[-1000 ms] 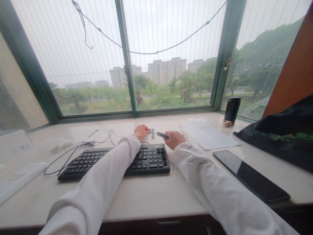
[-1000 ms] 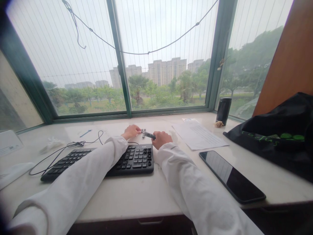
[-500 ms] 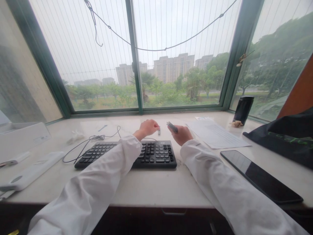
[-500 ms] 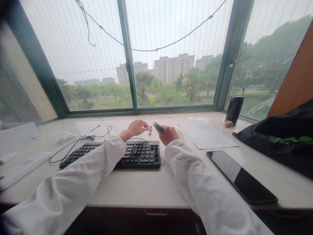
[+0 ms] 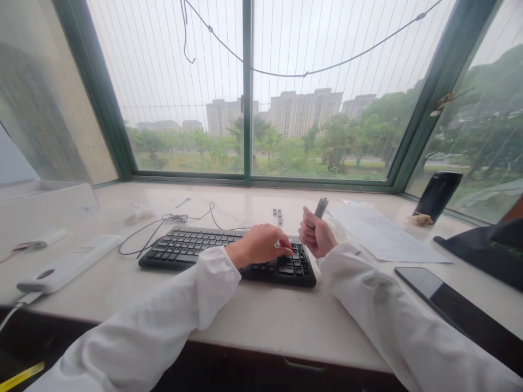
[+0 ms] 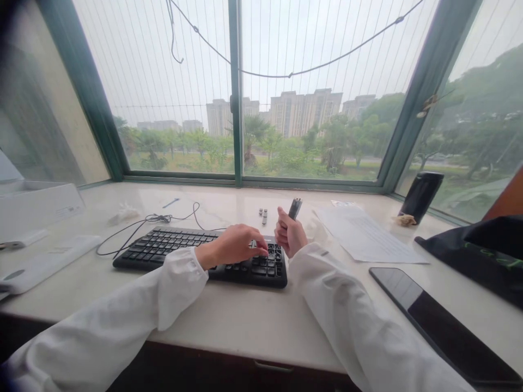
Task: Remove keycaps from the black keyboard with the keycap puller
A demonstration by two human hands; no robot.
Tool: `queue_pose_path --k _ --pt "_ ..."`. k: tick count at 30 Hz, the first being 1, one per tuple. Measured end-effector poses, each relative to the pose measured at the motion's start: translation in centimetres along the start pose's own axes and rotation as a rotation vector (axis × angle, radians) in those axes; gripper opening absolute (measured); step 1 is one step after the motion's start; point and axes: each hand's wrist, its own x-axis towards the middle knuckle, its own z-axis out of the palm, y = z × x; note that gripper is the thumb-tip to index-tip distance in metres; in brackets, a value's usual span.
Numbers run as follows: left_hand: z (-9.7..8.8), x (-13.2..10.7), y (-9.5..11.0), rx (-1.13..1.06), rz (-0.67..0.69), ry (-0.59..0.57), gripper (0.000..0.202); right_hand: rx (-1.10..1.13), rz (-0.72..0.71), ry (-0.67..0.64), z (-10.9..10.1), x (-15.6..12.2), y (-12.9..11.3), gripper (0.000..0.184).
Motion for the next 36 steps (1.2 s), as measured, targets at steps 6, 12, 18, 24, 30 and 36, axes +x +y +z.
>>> queue_pose_path --k 6,12,18,24,30,36 --pt "0.5 -0.2 0.4 0.031 0.101 0.042 0.030 -0.017 -0.085 0.128 1.2 -1.0 1.0 0.053" --pt "0.7 -0.3 0.4 0.017 0.116 0.018 0.029 -0.104 -0.155 0.218 1.4 -1.1 2.0 0.052" --pt "0.8 -0.3 0.3 -0.003 0.135 0.009 0.022 -0.088 -0.168 0.279 1.8 -1.4 2.0 0.051" --pt "0.8 -0.4 0.6 0.056 0.172 -0.023 0.021 -0.138 -0.206 0.350 2.1 -1.4 2.6 0.052" --pt "0.9 -0.3 1.1 0.106 0.152 -0.030 0.021 -0.244 -0.277 0.296 1.6 -1.4 3.3 0.049" --pt "1.2 -0.3 0.9 0.045 0.122 -0.020 0.019 -0.216 -0.332 0.394 1.5 -1.4 3.7 0.048"
